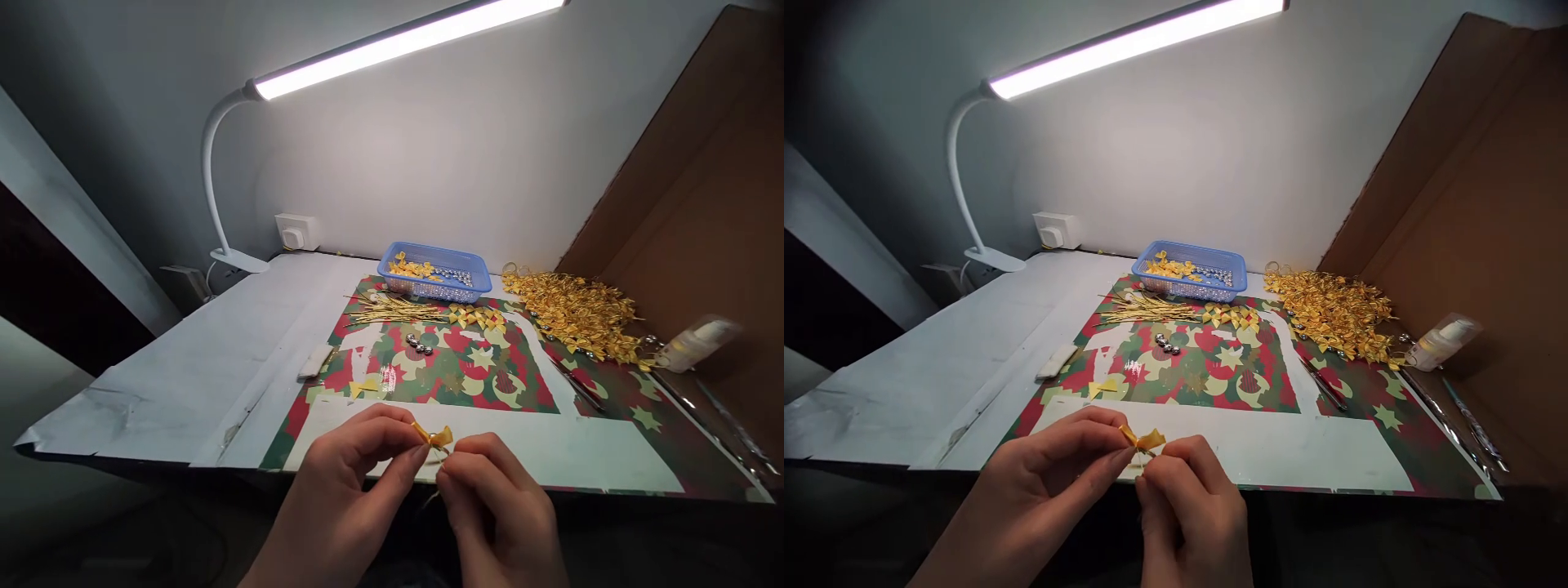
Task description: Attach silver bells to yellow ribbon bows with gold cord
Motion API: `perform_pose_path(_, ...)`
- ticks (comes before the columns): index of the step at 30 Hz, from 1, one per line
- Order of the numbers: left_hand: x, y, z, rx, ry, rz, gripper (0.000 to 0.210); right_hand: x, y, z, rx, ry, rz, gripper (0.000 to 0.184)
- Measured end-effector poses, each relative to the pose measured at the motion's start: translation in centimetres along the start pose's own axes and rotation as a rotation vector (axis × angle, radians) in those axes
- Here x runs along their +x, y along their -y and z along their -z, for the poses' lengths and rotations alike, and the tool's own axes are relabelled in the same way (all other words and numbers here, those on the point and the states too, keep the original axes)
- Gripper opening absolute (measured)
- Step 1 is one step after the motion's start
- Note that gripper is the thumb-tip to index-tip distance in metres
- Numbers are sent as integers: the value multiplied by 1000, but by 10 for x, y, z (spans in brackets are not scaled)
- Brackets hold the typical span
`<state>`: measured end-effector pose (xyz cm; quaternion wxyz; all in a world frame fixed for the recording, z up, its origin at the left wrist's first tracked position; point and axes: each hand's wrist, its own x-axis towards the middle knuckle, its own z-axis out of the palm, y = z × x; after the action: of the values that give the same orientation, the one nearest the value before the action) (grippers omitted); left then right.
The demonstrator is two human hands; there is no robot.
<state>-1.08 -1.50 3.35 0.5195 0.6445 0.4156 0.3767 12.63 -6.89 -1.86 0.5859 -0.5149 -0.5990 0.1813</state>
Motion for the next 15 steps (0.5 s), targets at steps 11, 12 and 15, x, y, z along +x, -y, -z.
perform_pose_path(11, -5, -3, 0, -52, 98, 76, 10, 16, 7, 32, 149, 104, -259, 14)
perform_pose_path(12, -6, -4, 1, -70, 100, 102, 9, 17, 8, 32, 178, 154, -284, 12)
perform_pose_path(15, -8, -5, 3, -161, 147, 177, 4, 22, 13, 32, 257, 228, -394, 22)
